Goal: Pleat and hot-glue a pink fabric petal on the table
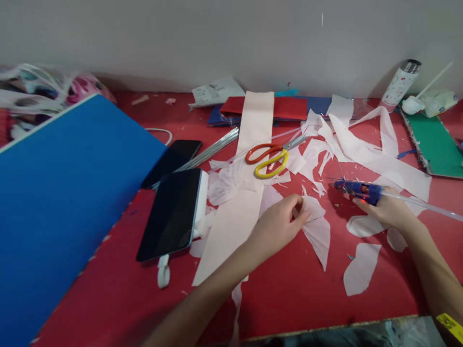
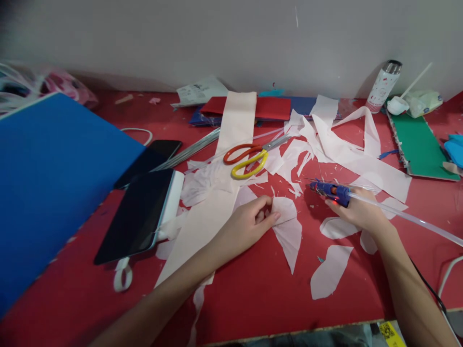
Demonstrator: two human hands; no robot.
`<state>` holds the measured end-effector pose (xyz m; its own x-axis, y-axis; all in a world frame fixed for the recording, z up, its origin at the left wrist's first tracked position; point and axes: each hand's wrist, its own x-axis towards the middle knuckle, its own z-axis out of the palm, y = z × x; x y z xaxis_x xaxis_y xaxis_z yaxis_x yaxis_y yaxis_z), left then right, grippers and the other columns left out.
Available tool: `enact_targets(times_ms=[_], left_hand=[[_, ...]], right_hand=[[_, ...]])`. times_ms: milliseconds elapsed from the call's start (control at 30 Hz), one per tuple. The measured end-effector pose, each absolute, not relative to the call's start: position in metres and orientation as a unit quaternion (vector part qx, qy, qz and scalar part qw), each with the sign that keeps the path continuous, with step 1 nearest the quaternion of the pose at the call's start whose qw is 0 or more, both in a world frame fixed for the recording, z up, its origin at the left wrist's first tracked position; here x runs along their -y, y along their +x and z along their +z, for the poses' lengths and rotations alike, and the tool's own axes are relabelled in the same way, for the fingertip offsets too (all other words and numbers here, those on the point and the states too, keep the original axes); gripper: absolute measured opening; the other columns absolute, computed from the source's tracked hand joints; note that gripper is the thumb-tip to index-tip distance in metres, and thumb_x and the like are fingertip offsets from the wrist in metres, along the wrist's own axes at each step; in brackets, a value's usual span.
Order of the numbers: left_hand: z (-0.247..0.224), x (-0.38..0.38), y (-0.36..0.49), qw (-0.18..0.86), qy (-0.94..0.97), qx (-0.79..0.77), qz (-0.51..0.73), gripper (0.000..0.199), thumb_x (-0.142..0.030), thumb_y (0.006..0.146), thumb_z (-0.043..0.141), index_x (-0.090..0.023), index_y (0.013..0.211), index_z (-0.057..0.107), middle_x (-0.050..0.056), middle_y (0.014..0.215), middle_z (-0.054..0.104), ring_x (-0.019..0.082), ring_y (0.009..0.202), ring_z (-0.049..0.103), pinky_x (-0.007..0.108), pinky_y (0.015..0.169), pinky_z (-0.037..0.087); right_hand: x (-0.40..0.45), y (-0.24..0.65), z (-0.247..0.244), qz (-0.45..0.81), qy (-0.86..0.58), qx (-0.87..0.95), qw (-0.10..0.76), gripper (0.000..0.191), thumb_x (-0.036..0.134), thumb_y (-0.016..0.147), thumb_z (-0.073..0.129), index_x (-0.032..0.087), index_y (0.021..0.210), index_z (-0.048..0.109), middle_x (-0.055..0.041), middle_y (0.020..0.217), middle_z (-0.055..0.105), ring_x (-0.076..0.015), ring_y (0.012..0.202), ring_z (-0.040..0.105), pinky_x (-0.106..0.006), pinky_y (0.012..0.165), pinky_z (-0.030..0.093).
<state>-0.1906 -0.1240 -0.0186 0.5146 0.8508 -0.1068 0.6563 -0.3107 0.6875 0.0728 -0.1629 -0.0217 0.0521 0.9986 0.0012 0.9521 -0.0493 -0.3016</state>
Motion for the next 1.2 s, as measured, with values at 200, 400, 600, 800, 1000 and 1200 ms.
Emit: enact_targets(times_ms=[200,400,600,800,1000,1200], left_hand=[[-0.0179,0.1216,-0.19,0.391,0.766,-0.491,0.137,0.014,-0.032,0.083,0.048,-0.021,0.086,0.04,-0.005,0.067,0.05,0.012,0.057,0.048,0.023,0.052,0.035],[-0.0175,0.1201,-0.1924,0.38,0.786,-0.474,0.117,0.024,-0.038,0.081,0.054,-0.019,0.069,0.045,-0.004,0.063,0.052,0.012,0.056,0.049,0.024,0.052,0.033],[-0.0212,0.1176,-0.1956,0.32,0.835,-0.438,0.092,0.036,-0.041,0.083,0.052,-0.017,0.056,0.048,0.001,0.064,0.056,0.014,0.058,0.051,0.025,0.053,0.032],[-0.024,0.1169,-0.1965,0.286,0.861,-0.418,0.049,0.036,-0.038,0.086,0.052,-0.017,0.057,0.051,0.001,0.062,0.057,0.015,0.06,0.053,0.026,0.055,0.032],[-0.0222,0.1179,-0.1966,0.271,0.867,-0.416,0.04,0.035,-0.038,0.087,0.049,-0.017,0.061,0.058,0.002,0.065,0.06,0.017,0.068,0.058,0.027,0.06,0.037],[-0.0213,0.1183,-0.1953,0.273,0.863,-0.423,0.033,0.035,-0.036,0.087,0.049,-0.016,0.061,0.06,0.002,0.066,0.062,0.016,0.067,0.058,0.027,0.059,0.037]], right_hand=[[0.1626,0.0735,-0.0233,0.108,-0.715,0.682,0.112,0.038,0.054,0.08,0.048,0.022,0.07,0.065,-0.0047,0.062,0.065,-0.0192,0.055,0.059,-0.028,0.05,0.038],[0.1629,0.0736,-0.0243,0.102,-0.713,0.684,0.116,0.039,0.055,0.081,0.047,0.022,0.069,0.064,-0.0051,0.06,0.065,-0.0196,0.055,0.06,-0.028,0.05,0.038],[0.1628,0.0732,-0.023,0.107,-0.716,0.68,0.118,0.036,0.053,0.079,0.05,0.022,0.074,0.065,-0.0047,0.061,0.065,-0.0201,0.056,0.06,-0.028,0.052,0.04],[0.1628,0.0724,-0.0203,0.125,-0.714,0.679,0.12,0.034,0.052,0.078,0.051,0.022,0.079,0.068,-0.0046,0.064,0.066,-0.0205,0.058,0.061,-0.029,0.055,0.042],[0.1635,0.0713,-0.0191,0.121,-0.721,0.673,0.112,0.035,0.051,0.079,0.05,0.021,0.079,0.068,-0.0059,0.066,0.067,-0.0218,0.062,0.063,-0.029,0.055,0.042],[0.1635,0.0709,-0.0195,0.129,-0.722,0.67,0.12,0.035,0.052,0.079,0.051,0.022,0.08,0.068,-0.0049,0.069,0.068,-0.0212,0.063,0.063,-0.028,0.055,0.042]])
